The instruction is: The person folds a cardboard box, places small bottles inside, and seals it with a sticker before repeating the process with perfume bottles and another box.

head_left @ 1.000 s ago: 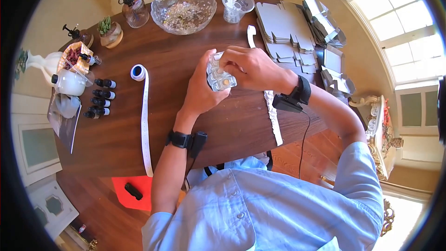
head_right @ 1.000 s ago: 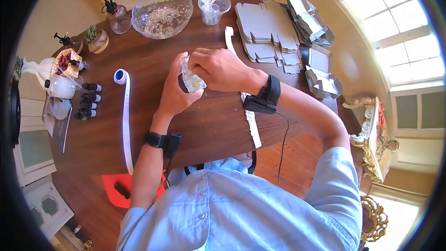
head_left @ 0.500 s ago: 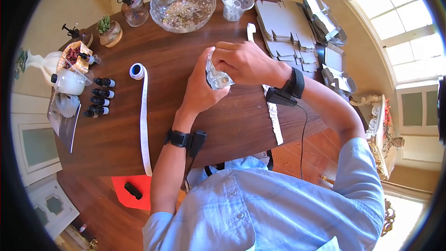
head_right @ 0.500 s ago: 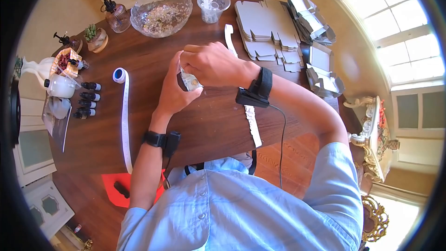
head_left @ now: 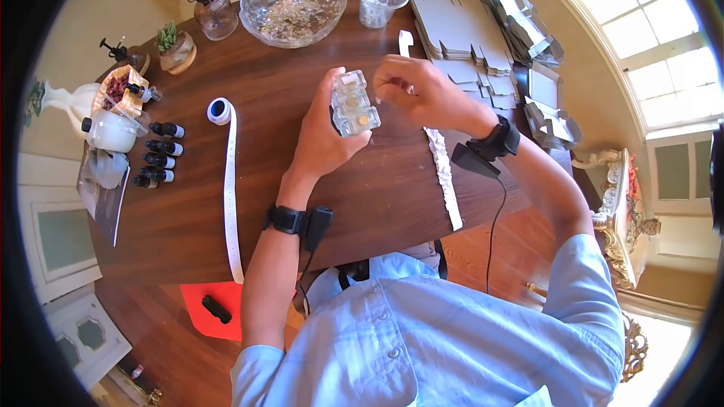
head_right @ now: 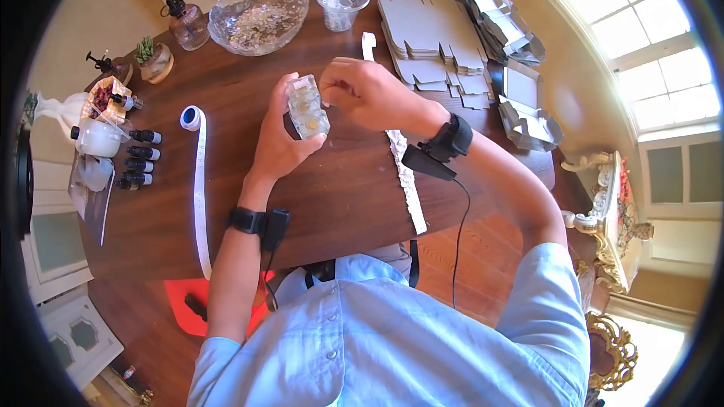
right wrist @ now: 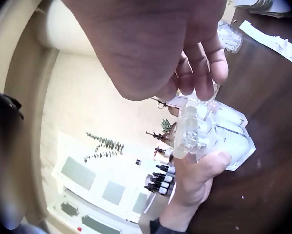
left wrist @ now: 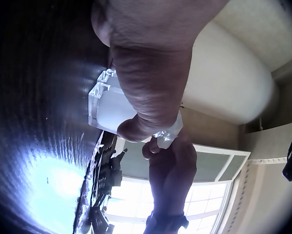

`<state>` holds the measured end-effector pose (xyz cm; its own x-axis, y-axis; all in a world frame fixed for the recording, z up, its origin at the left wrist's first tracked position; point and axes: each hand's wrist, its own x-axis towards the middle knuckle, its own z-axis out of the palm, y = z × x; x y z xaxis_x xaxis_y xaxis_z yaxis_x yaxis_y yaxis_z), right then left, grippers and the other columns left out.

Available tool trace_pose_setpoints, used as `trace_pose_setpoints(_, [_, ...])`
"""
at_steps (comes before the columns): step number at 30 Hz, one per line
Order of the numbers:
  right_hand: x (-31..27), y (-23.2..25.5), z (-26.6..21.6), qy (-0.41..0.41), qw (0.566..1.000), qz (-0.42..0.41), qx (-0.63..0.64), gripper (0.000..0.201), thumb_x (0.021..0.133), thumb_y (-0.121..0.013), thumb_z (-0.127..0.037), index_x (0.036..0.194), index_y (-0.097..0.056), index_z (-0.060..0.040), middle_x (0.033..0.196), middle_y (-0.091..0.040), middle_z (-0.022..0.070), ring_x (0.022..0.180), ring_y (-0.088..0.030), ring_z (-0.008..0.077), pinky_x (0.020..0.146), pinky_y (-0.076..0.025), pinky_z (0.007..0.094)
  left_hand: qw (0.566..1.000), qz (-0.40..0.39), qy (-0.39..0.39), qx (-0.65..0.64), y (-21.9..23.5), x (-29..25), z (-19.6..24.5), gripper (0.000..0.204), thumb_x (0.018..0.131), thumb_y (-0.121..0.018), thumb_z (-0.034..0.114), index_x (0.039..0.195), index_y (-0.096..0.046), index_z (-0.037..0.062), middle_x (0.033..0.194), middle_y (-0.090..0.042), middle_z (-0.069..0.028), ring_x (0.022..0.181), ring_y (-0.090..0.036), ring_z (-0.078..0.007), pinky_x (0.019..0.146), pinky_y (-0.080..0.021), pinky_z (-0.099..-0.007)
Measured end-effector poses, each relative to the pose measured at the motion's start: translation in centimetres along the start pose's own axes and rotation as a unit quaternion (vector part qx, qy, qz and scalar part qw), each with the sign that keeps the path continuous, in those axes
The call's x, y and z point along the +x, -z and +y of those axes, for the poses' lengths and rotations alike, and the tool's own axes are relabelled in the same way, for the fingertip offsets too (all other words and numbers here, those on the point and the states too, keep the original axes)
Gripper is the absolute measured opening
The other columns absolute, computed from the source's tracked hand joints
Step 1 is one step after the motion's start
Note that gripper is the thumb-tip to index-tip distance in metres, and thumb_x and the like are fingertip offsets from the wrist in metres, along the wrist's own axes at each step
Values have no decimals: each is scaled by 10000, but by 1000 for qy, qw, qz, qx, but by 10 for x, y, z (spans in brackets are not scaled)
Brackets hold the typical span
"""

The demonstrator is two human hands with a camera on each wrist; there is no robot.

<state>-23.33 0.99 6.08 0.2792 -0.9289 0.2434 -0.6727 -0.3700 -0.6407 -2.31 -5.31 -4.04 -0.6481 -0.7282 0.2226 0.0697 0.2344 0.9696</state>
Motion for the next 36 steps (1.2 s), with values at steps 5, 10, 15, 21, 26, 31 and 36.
trace_pose_setpoints(5, [-39,12,2,-169,966,40,194,157,1012,-630,-142,988,-679,5,871,-678,43,820,-676,142,717,-533,308,997,13,-56,50,-3,1,4,972,704,-794,1,1561,-341,54,1442,-558,-171,1302,-587,-260,1086,-489,-389])
trace_pose_setpoints(10, [-81,14,-12,-277,892,77,349,189,1017,-643,-181,957,-690,-8,876,-704,25,737,-677,96,661,-526,254,996,21,-80,18,-6,3,0,967,708,-790,-7,1562,-339,42,1467,-545,-179,1322,-570,-265,1120,-466,-388])
trace_pose_setpoints(15, [-126,14,-24,-347,868,106,338,99,945,-715,-99,992,-673,-22,823,-685,16,716,-642,89,662,-509,246,995,8,-87,47,-5,1,-2,949,727,-765,-36,1571,-336,40,1510,-489,-128,1376,-500,-240,1167,-410,-364])
trace_pose_setpoints(21, [-168,0,-19,-396,865,107,290,120,915,-705,-64,1009,-697,10,837,-700,31,704,-653,102,638,-520,264,995,4,-91,29,-4,2,-11,917,742,-782,-28,1552,-363,60,1404,-537,-100,1256,-566,-219,1091,-471,-373])
trace_pose_setpoints(26, [-180,-20,-11,-404,879,114,226,167,883,-724,-80,1008,-700,29,848,-733,72,679,-688,131,634,-537,278,995,0,-93,31,-3,2,-11,910,745,-786,-29,1549,-371,67,1382,-539,-89,1235,-572,-209,1065,-490,-367])
trace_pose_setpoints(31, [-178,-23,-10,-409,901,96,105,166,823,-739,-86,955,-721,13,816,-749,117,651,-724,193,637,-558,309,995,0,-95,32,-4,3,-12,909,747,-786,-28,1550,-371,65,1388,-538,-94,1242,-571,-214,1066,-490,-373])
trace_pose_setpoints(36, [-177,-26,-5,-403,905,101,92,118,845,-727,-67,923,-703,18,790,-726,94,635,-696,162,614,-542,306,995,0,-93,34,-4,3,-12,906,752,-785,-22,1552,-369,64,1391,-542,-97,1244,-575,-219,1068,-492,-376])
